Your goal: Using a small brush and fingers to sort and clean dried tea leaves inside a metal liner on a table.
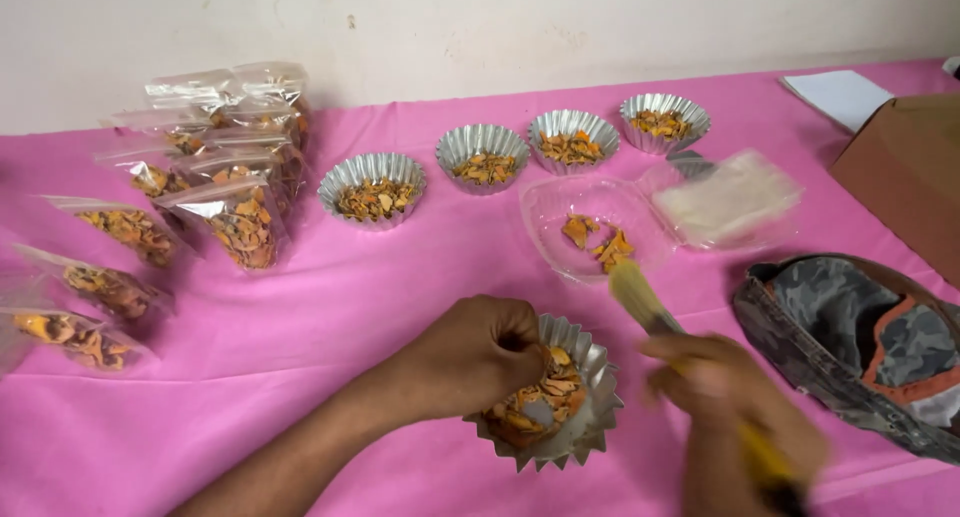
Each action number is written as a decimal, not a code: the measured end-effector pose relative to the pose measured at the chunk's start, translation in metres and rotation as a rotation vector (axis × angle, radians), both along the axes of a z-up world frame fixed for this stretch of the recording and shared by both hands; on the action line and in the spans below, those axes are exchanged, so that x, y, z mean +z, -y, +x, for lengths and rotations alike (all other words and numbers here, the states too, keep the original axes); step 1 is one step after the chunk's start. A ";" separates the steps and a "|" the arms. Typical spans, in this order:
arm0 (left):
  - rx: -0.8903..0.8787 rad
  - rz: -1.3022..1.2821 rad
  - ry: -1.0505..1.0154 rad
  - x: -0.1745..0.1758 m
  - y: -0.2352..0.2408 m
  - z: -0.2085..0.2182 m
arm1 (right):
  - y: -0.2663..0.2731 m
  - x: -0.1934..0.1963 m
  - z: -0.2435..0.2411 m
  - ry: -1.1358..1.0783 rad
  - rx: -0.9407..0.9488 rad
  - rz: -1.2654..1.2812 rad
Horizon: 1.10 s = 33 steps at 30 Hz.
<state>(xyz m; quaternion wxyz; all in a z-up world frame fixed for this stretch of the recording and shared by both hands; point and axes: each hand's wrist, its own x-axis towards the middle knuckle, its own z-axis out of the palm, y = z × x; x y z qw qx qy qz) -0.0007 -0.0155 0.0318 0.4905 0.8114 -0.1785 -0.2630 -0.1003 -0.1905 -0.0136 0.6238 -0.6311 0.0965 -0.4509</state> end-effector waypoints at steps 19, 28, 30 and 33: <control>-0.193 -0.218 -0.011 -0.027 -0.004 0.010 | -0.012 -0.010 0.017 -0.184 0.344 -0.383; -0.283 -0.305 0.011 -0.027 -0.010 0.013 | 0.000 -0.011 0.002 -0.182 0.340 -0.301; -0.207 -0.262 0.024 -0.025 -0.010 0.015 | 0.007 -0.017 -0.011 -0.068 0.303 -0.259; -0.108 -0.221 -0.016 -0.021 -0.010 0.015 | 0.006 -0.014 -0.029 0.222 0.534 0.123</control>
